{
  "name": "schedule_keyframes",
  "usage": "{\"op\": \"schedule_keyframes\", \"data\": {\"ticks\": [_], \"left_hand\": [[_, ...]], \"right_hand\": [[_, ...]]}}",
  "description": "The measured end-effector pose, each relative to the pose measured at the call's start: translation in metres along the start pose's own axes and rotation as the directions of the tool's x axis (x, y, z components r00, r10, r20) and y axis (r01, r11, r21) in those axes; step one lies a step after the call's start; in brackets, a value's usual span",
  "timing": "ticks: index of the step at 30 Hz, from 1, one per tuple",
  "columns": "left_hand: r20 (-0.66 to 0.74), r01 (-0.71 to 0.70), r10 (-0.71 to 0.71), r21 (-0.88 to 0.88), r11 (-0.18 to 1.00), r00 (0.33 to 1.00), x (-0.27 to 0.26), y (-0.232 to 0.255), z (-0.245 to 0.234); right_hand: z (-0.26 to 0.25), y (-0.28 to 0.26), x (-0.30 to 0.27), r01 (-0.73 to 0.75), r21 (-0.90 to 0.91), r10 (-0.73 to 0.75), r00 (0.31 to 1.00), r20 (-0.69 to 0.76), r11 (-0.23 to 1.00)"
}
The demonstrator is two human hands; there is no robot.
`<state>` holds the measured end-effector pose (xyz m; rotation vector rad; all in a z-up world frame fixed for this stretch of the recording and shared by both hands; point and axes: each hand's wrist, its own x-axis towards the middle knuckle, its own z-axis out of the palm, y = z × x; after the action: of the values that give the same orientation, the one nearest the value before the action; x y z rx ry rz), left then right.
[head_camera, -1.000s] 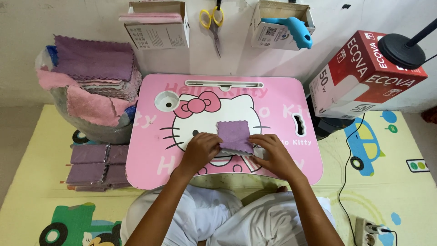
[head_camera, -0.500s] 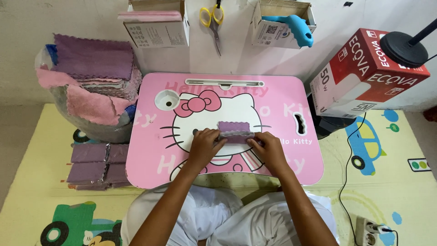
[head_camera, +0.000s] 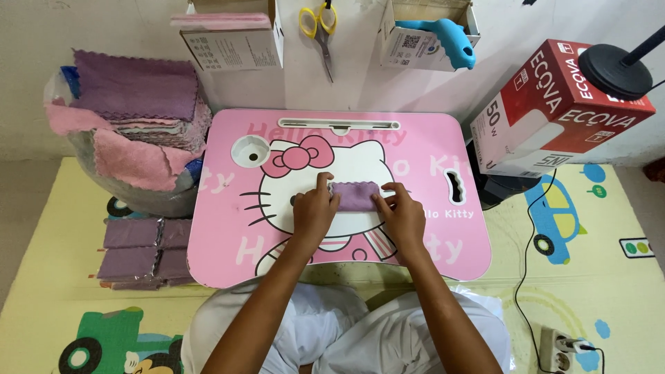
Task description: Cleaning small purple fabric squares with a lint roller and folding them.
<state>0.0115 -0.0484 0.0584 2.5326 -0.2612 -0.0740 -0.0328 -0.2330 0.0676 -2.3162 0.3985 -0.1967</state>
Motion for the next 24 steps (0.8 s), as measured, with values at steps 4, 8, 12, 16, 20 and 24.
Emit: {"op": "schedule_keyframes", "data": {"ticks": [4,8,12,16,20,24], "left_hand": [[-0.045,-0.045,0.049,0.087,0.995,0.998,0.005,-0.005,0.011],[-0.094,-0.082,0.101,0.185,0.979,0.99,0.008,-0.007,0.019],[-0.131,-0.113,0.149,0.248,0.962,0.98,0.01,-0.009,0.028],[-0.155,-0.125,0.174,0.283,0.951,0.973,0.02,-0.018,0.04],[-0.169,-0.123,0.177,0.288,0.95,0.97,0.021,-0.02,0.045],[-0.162,-0.104,0.159,0.304,0.947,0.974,0.021,-0.016,0.041]], "right_hand": [[-0.001,-0.008,0.003,-0.032,-0.054,0.031,0.999,-0.025,0.998],[-0.002,-0.014,0.004,-0.052,-0.074,0.05,0.998,-0.039,0.996],[0.002,-0.01,0.007,-0.053,-0.054,0.051,0.998,-0.034,0.997],[-0.004,-0.005,0.003,-0.004,-0.016,0.004,0.999,0.04,1.0],[-0.008,-0.012,-0.002,-0.005,0.001,0.005,0.998,0.063,1.0],[-0.007,-0.021,-0.001,-0.04,-0.024,0.041,0.998,0.039,0.999]]}}
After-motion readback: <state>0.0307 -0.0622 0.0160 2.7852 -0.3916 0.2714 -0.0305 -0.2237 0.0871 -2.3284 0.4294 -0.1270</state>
